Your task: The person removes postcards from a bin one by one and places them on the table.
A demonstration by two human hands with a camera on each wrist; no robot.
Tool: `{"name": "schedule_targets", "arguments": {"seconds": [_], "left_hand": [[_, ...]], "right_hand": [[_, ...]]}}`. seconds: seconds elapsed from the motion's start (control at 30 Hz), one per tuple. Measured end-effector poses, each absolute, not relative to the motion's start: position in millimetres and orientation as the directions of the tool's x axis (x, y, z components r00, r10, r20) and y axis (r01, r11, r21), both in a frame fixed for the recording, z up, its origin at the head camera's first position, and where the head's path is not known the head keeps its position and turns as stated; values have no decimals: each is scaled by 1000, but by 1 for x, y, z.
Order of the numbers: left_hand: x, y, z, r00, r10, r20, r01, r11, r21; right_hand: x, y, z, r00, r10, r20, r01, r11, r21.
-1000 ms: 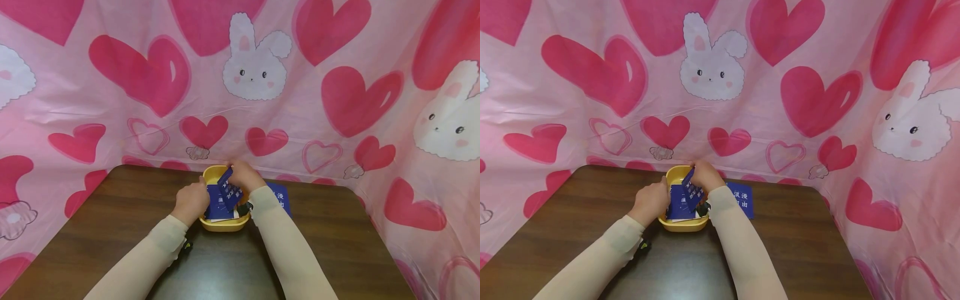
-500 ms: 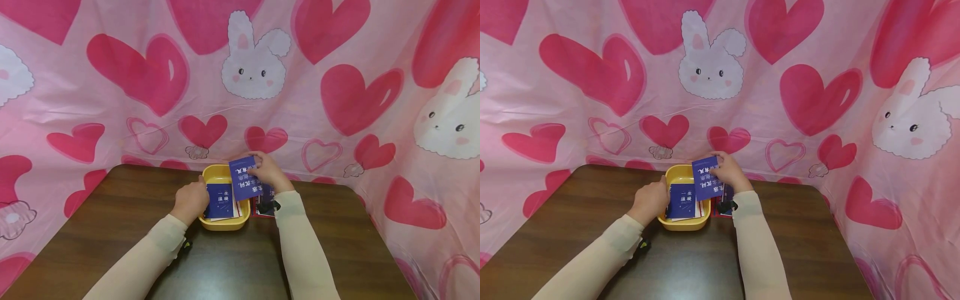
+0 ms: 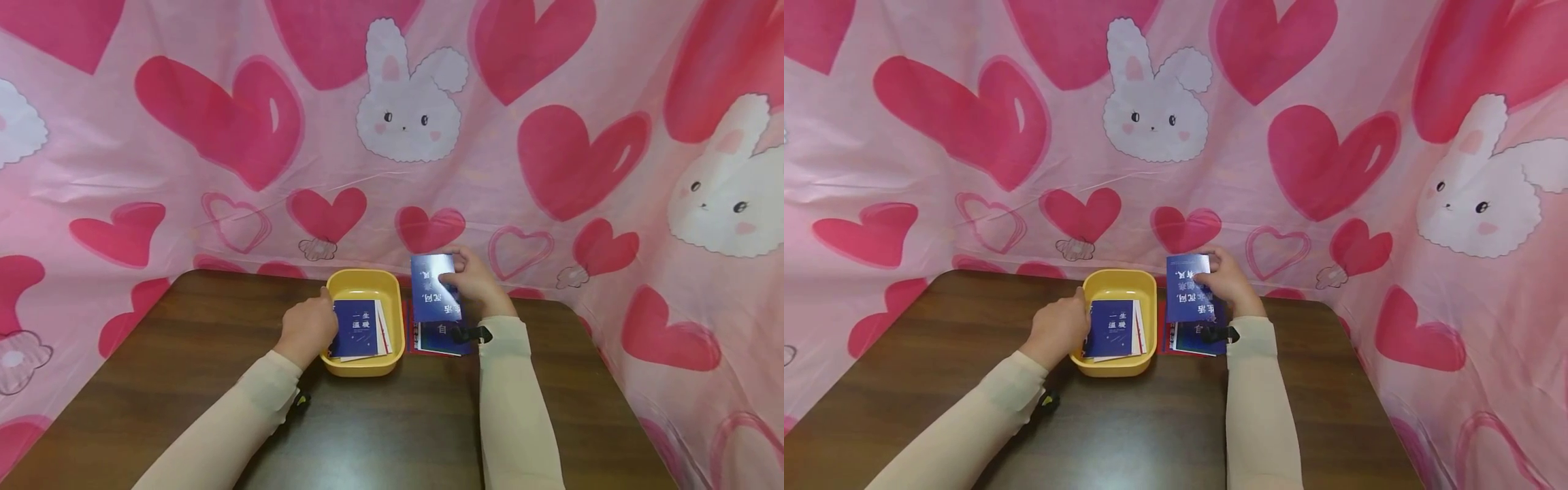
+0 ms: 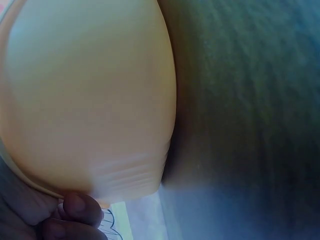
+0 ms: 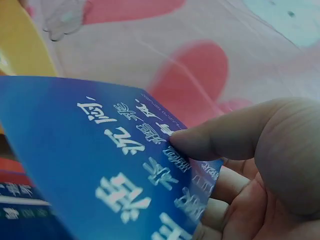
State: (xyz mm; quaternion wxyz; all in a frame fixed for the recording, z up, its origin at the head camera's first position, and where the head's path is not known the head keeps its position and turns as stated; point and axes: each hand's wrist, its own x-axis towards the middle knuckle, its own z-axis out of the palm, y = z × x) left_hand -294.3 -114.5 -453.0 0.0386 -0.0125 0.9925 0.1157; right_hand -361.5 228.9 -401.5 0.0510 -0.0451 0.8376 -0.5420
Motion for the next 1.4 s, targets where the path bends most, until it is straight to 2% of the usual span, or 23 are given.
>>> {"name": "schedule_targets", "arguments": {"seconds": [0.23, 0.43, 0.63, 0.93, 1.17, 1.4], "left_hand": [[-294, -115, -453, -998, -8, -68, -23, 973, 231], [-294, -115, -454, -998, -7, -61, -21, 971, 237], [-295, -116, -456, -998, -2, -63, -17, 970, 243], [-297, -117, -455, -999, 3, -53, -10, 968, 249], [-297, -119, -455, -998, 8, -70, -11, 965, 263], [-299, -118, -457, -998, 11, -61, -6, 965, 264]], "right_hand": [[-360, 252, -403, -999, -34, -15, -4, 514, -858], [-359, 267, -412, -998, 11, -66, 62, 531, -845], [-360, 280, -423, -990, 14, -140, 130, 467, -875], [-362, 296, -436, -974, 37, -225, 215, 475, -854], [-364, 297, -444, -965, -2, -261, 220, 529, -820], [-367, 291, -453, -973, -33, -229, 172, 559, -811]]}}
